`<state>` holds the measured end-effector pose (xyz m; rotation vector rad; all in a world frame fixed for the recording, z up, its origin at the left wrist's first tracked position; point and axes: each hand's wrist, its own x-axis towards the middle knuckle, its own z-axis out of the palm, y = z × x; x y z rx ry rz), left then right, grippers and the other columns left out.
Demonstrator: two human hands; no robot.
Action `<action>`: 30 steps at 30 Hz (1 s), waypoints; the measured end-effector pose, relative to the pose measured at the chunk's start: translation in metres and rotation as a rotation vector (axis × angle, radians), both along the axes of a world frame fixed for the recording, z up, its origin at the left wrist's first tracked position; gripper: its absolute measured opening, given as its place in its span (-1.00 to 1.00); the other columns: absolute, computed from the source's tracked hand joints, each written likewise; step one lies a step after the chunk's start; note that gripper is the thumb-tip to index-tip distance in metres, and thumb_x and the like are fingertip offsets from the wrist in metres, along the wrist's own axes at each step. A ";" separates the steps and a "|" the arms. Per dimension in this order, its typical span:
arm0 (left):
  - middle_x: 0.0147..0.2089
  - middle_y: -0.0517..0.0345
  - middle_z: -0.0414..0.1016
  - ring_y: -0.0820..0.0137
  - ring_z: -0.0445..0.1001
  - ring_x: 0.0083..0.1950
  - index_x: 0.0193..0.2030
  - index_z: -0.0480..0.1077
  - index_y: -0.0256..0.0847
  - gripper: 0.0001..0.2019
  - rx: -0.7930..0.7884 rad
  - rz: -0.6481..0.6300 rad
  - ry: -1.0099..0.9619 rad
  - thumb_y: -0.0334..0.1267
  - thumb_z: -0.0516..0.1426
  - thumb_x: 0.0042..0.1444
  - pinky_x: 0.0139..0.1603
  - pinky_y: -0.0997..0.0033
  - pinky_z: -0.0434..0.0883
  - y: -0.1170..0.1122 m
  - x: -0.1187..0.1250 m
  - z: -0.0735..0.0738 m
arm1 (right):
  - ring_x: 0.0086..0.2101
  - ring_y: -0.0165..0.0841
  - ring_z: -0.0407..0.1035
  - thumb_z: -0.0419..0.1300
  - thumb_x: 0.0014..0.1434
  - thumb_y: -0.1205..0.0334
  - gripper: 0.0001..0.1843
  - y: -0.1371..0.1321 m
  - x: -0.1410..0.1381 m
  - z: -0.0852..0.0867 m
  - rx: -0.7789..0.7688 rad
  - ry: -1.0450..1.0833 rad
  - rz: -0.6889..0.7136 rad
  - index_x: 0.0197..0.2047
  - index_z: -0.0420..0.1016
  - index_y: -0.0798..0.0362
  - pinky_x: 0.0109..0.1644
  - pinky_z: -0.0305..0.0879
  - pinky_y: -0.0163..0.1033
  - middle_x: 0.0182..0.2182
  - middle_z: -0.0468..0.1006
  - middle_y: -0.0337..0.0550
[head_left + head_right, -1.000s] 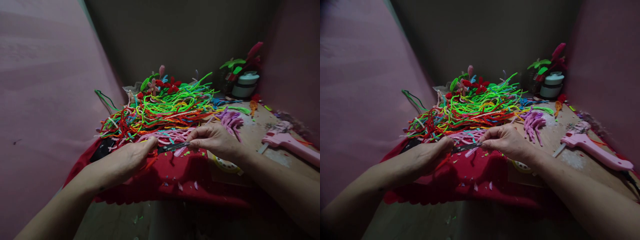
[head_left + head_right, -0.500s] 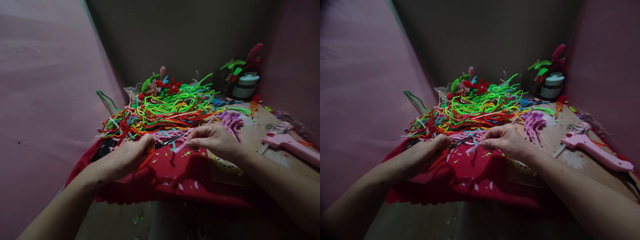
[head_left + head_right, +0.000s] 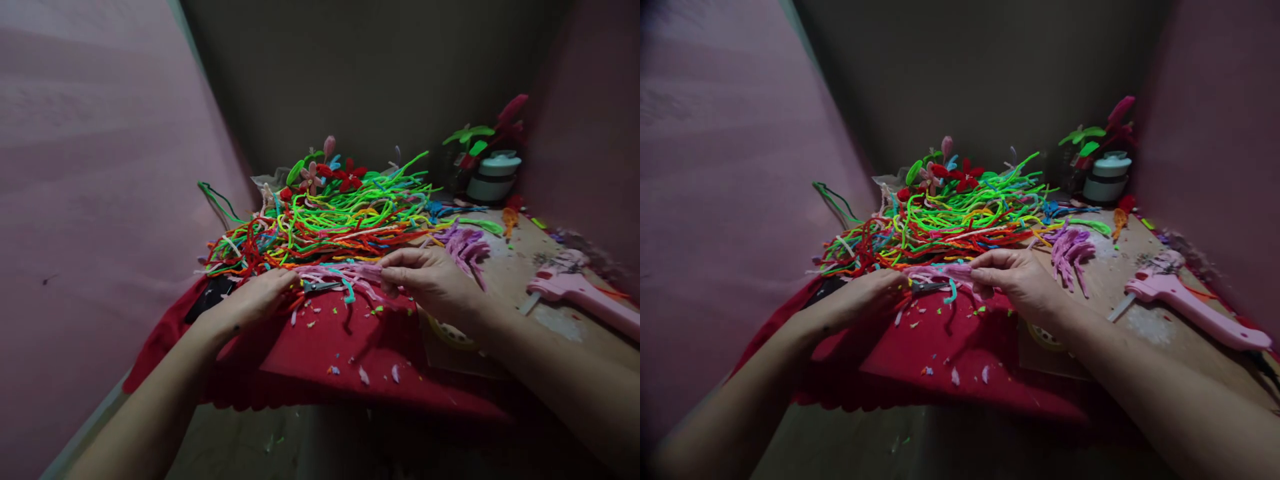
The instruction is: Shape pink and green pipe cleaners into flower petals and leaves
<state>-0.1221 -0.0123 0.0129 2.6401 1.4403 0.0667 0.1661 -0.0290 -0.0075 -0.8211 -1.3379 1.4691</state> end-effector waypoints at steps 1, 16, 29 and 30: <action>-0.33 0.10 0.38 0.44 0.29 -0.34 -0.31 0.35 -0.25 -0.77 0.019 0.012 -0.009 -0.15 -0.02 0.10 -0.29 0.44 0.24 0.000 0.005 0.003 | -0.56 -0.49 0.26 0.29 -0.06 0.22 -0.86 0.000 -0.001 -0.001 -0.032 0.031 -0.001 -0.43 0.51 0.11 -0.44 0.20 -0.33 -0.60 0.44 -0.25; -0.67 0.29 0.23 0.63 0.12 -0.65 -0.47 0.45 -0.32 -0.81 -0.273 0.168 -1.176 -0.20 0.17 -0.03 -0.65 0.58 0.10 -0.010 0.126 0.015 | -0.52 -0.46 0.29 0.27 -0.06 0.12 -0.77 -0.010 -0.008 0.002 -0.107 0.071 -0.043 -0.36 0.46 0.10 -0.43 0.17 -0.33 -0.51 0.46 -0.23; -0.58 0.16 0.39 0.59 0.24 -0.58 -0.52 0.46 -0.34 -0.80 -0.321 0.081 -1.030 -0.21 0.16 -0.06 -0.59 0.59 0.18 0.009 0.130 0.020 | -0.52 -0.43 0.23 0.33 -0.19 0.11 -0.78 0.007 0.002 -0.002 -0.064 -0.101 -0.106 -0.53 0.54 0.11 -0.42 0.09 -0.28 -0.62 0.42 -0.24; -0.60 0.18 0.37 0.60 0.21 -0.60 -0.53 0.45 -0.34 -0.79 -0.361 0.081 -1.038 -0.21 0.16 -0.07 -0.61 0.59 0.16 0.010 0.130 0.019 | -0.54 -0.44 0.22 0.32 -0.19 0.10 -0.76 0.007 0.002 -0.002 -0.085 -0.099 -0.087 -0.51 0.54 0.12 -0.44 0.08 -0.29 -0.62 0.42 -0.23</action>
